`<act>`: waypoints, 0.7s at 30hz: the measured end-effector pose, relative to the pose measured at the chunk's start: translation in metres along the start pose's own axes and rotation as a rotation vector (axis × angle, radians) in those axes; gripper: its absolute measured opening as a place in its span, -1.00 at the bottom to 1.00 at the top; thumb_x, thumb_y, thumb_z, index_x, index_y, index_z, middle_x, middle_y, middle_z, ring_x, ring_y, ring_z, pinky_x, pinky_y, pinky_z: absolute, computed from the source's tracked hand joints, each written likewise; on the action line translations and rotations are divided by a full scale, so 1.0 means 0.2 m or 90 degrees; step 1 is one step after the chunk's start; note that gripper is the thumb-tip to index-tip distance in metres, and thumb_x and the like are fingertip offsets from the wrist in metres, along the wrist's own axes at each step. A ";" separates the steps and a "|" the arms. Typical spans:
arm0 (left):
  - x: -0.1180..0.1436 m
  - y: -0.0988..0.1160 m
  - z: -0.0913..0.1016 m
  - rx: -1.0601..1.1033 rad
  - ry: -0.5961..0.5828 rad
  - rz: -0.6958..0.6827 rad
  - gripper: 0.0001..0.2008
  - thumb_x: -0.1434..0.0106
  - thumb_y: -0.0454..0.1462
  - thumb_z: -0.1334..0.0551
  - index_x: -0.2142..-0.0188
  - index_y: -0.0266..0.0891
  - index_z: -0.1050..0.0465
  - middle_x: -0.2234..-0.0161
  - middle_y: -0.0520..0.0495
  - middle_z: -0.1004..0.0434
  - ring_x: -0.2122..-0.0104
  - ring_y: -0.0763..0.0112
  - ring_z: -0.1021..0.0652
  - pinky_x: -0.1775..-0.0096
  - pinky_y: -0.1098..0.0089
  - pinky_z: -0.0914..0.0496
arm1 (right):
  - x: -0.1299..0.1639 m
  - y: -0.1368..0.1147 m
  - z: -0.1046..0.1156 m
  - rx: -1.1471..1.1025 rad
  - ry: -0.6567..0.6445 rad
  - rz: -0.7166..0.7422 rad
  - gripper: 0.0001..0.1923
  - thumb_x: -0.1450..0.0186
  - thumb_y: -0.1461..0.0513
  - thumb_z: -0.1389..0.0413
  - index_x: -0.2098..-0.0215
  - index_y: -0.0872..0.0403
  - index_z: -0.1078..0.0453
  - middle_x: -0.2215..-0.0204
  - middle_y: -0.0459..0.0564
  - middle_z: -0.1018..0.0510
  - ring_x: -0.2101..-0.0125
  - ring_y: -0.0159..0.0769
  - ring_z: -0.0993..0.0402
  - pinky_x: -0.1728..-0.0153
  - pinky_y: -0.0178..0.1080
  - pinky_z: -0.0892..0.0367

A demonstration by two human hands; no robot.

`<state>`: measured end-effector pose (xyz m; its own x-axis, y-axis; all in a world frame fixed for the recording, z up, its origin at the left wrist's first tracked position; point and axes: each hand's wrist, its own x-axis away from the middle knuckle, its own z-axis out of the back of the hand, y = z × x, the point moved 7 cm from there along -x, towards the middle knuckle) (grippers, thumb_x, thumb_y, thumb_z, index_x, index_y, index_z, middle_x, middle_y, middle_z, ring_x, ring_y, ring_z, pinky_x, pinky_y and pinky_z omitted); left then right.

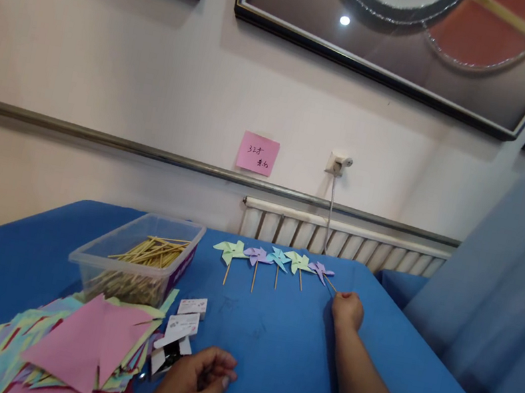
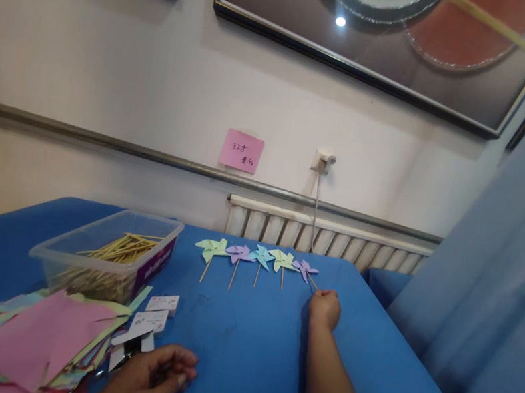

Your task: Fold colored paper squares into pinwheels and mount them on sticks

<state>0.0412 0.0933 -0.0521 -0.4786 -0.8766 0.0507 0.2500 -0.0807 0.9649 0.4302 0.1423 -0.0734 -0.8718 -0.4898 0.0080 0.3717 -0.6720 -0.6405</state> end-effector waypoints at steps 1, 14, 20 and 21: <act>0.00 0.00 0.00 0.000 0.000 -0.001 -0.80 -0.09 -0.22 -0.17 0.27 -0.21 -0.44 0.30 -0.07 -0.59 0.26 0.30 -0.54 0.20 0.38 -0.37 | 0.01 0.00 0.00 0.001 -0.003 0.000 -0.72 -0.32 0.18 -0.03 0.02 0.10 -0.29 0.06 0.05 -0.40 0.17 -0.23 -0.41 0.18 -0.09 -0.37; 0.01 0.03 0.00 0.002 0.004 -0.006 -0.80 -0.08 -0.20 -0.18 0.29 -0.21 -0.45 0.31 -0.07 -0.59 0.27 0.28 -0.54 0.19 0.35 -0.37 | 0.07 -0.02 0.01 0.050 -0.028 0.010 -0.72 -0.31 0.17 -0.03 0.04 0.10 -0.30 0.07 0.05 -0.40 0.17 -0.24 -0.41 0.18 -0.09 -0.37; 0.01 0.04 0.00 -0.004 0.007 -0.002 -0.82 -0.09 -0.23 -0.17 0.30 -0.21 -0.44 0.32 -0.06 -0.59 0.28 0.29 -0.54 0.21 0.37 -0.36 | 0.10 -0.04 0.02 0.058 -0.004 0.034 -0.73 -0.31 0.16 -0.04 0.07 0.11 -0.32 0.09 0.04 -0.42 0.17 -0.24 -0.40 0.16 -0.08 -0.35; 0.02 0.05 0.00 -0.004 0.007 -0.002 -0.82 -0.09 -0.24 -0.17 0.30 -0.22 -0.44 0.32 -0.06 -0.58 0.28 0.29 -0.54 0.21 0.37 -0.36 | 0.11 -0.04 0.02 0.053 0.002 0.037 -0.72 -0.30 0.14 -0.04 0.09 0.12 -0.33 0.11 0.06 -0.43 0.18 -0.22 -0.41 0.17 -0.08 -0.34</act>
<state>0.0419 0.0898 -0.0429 -0.4704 -0.8813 0.0455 0.2535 -0.0855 0.9636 0.4100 0.1349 -0.0647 -0.8493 -0.5271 -0.0299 0.4465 -0.6870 -0.5733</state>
